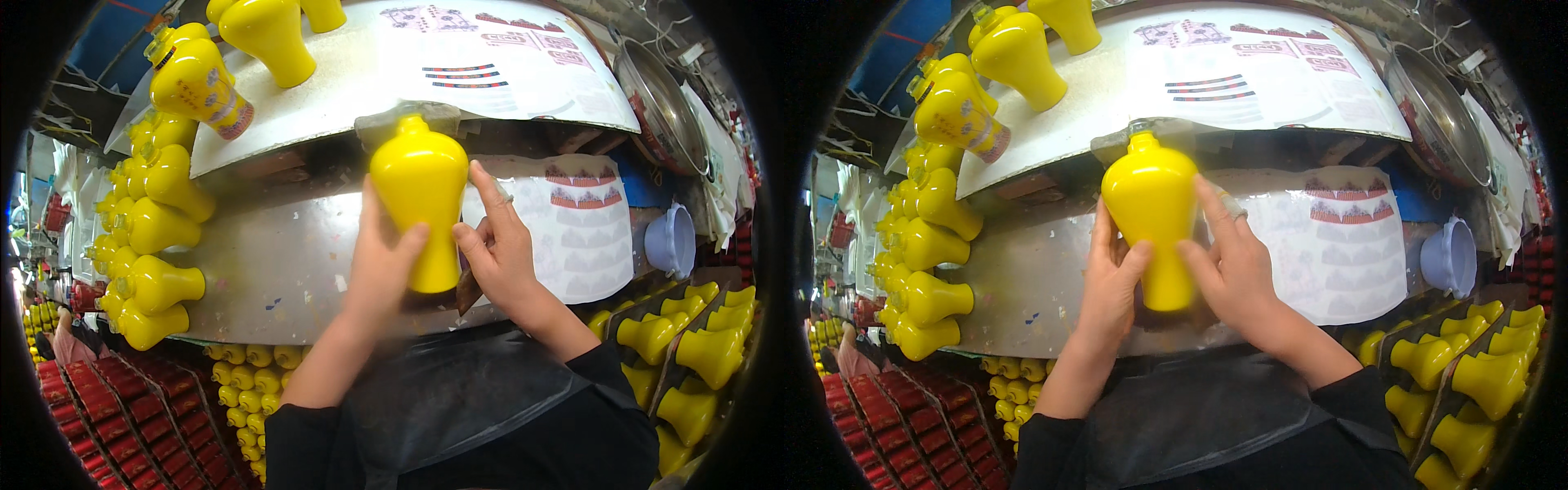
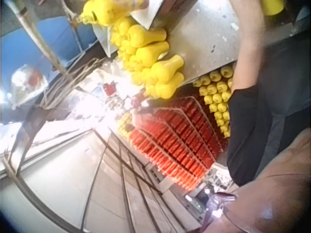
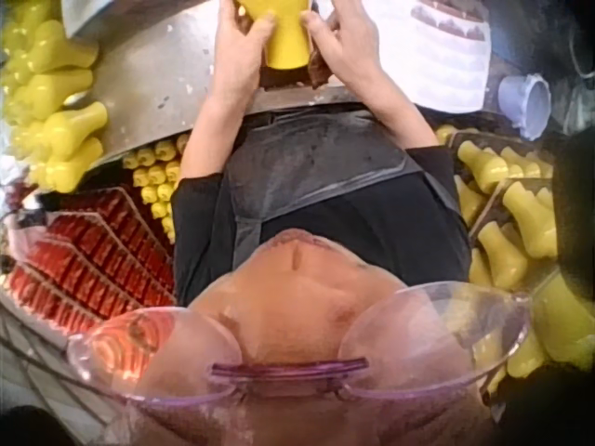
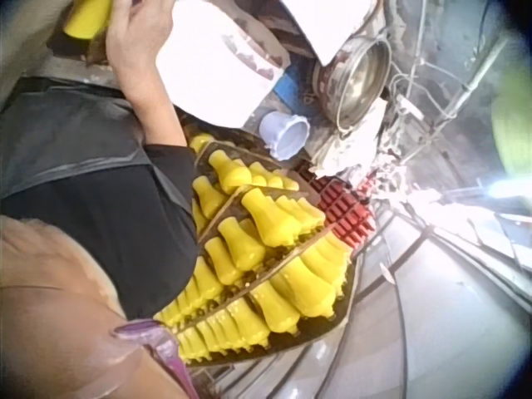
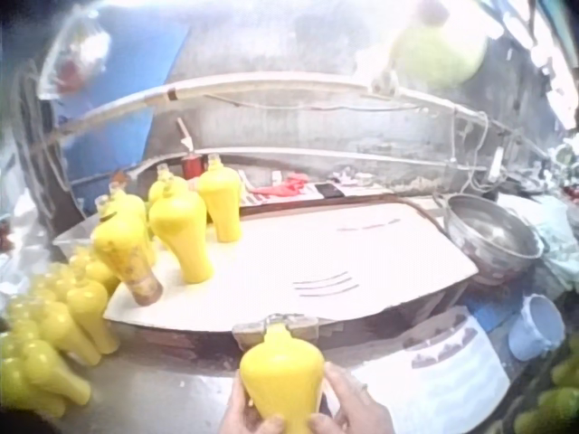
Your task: The person applies a printed label to the lower body of a yellow ceramic vase, smoothing it with fingers and a small tool. They then remove a plastic seal from the neck of the vase and place it aside. The person repeats the labeling process on a second yellow vase.
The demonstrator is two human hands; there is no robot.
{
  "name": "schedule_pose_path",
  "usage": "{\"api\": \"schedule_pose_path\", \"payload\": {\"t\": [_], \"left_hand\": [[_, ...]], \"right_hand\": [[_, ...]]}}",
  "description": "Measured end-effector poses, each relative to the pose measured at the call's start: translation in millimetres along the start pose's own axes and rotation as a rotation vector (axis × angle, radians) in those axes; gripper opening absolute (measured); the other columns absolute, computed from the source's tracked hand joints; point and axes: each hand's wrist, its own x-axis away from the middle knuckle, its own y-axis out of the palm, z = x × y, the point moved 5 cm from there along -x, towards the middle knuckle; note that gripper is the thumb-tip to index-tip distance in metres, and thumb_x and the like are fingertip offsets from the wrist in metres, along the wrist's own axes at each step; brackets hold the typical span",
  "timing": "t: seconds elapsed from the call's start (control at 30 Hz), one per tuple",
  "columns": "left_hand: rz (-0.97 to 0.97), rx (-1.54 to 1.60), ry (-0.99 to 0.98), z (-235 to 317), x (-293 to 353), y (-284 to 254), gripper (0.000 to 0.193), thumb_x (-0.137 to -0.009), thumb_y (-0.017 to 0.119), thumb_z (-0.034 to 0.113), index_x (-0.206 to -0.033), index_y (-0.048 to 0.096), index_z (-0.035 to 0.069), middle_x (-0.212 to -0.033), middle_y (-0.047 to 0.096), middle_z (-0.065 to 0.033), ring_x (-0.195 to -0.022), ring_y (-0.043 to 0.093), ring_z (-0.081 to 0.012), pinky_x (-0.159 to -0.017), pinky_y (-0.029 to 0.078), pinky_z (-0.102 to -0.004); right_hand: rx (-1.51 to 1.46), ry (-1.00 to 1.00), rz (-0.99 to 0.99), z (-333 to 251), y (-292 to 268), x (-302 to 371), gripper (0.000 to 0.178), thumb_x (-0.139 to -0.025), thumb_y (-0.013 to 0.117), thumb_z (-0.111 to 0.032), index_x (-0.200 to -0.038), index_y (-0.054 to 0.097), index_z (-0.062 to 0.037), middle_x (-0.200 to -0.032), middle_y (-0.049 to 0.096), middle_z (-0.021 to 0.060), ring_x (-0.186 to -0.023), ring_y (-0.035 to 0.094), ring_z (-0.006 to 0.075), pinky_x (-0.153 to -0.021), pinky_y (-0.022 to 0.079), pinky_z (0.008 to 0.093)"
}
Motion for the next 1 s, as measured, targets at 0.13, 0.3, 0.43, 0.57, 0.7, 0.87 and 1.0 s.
{"api": "schedule_pose_path", "payload": {"t": [0.13, 0.3, 0.43, 0.57, 0.7, 0.87, 1.0], "left_hand": [[-0.028, -0.559, 0.191, 8, 5, -9, 0.093, -0.098, 0.066, 0.018, -0.167, 0.006, 0.004, -0.164, 0.026, -0.0215, -0.149, 0.038, -0.0323, -0.121, 0.034, -0.0434], [-0.065, -0.304, 0.173, -16, -5, -1, 0.098, -0.101, 0.061, 0.025, -0.166, -0.008, 0.004, -0.168, 0.017, -0.0243, -0.153, 0.03, -0.0351, -0.123, 0.03, -0.0432], [-0.156, -0.169, 0.081, -17, -6, -3, 0.097, -0.103, 0.058, 0.027, -0.166, -0.012, 0.003, -0.169, 0.018, -0.0264, -0.153, 0.031, -0.0355, -0.124, 0.028, -0.0428], [-0.063, -0.435, 0.174, -13, -3, -5, 0.095, -0.104, 0.056, 0.025, -0.166, -0.012, 0.004, -0.167, 0.024, -0.0279, -0.15, 0.037, -0.0378, -0.122, 0.031, -0.043], [-0.034, -0.536, 0.227, -14, -3, -3, 0.093, -0.103, 0.055, 0.026, -0.166, -0.01, 0.004, -0.165, 0.028, -0.0286, -0.148, 0.04, -0.0398, -0.121, 0.033, -0.0433], [-0.085, -0.323, 0.087, -19, -8, -6, 0.096, -0.102, 0.057, 0.032, -0.166, -0.009, 0.004, -0.165, 0.03, -0.0267, -0.149, 0.039, -0.0372, -0.12, 0.034, -0.0441], [-0.152, -0.201, 0.098, -20, -12, -4, 0.098, -0.103, 0.058, 0.036, -0.166, -0.009, 0.004, -0.167, 0.026, -0.024, -0.151, 0.034, -0.0335, -0.122, 0.03, -0.0428]], "right_hand": [[-0.234, 0.2, -0.11, 12, 10, -2, 0.088, -0.096, 0.07, -0.014, -0.168, 0.018, -0.0068, -0.11, 0.065, 0.0114, -0.066, 0.054, 0.0063, -0.063, 0.047, 0.0237], [-0.497, 0.238, -0.053, 19, 26, -5, 0.09, -0.094, 0.074, -0.026, -0.165, 0.023, -0.0004, -0.089, 0.067, 0.014, -0.063, 0.06, 0.0151, -0.061, 0.049, 0.0289], [-0.207, 0.181, -0.014, 15, 18, 8, 0.084, -0.094, 0.074, -0.025, -0.162, 0.031, -0.0006, -0.089, 0.067, 0.0164, -0.066, 0.062, 0.0185, -0.062, 0.05, 0.0313], [0.131, -0.032, 0.072, 0, 10, 17, 0.07, -0.095, 0.074, -0.017, -0.157, 0.044, -0.0013, -0.125, 0.065, 0.0205, -0.06, 0.056, 0.0104, -0.061, 0.049, 0.0248], [0.146, -0.146, 0.13, -8, 8, 16, 0.068, -0.09, 0.079, -0.016, -0.152, 0.053, -0.0051, -0.13, 0.064, 0.0224, -0.058, 0.055, 0.0108, -0.058, 0.048, 0.0245], [-0.006, -0.087, 0.14, -8, 3, 11, 0.069, -0.084, 0.083, -0.018, -0.148, 0.059, -0.0088, -0.107, 0.065, 0.0177, -0.062, 0.057, 0.0154, -0.061, 0.052, 0.0299], [-0.041, -0.033, 0.136, -8, 1, 8, 0.073, -0.082, 0.085, -0.018, -0.149, 0.057, -0.0091, -0.103, 0.064, 0.014, -0.06, 0.056, 0.0117, -0.059, 0.049, 0.0273]]}}
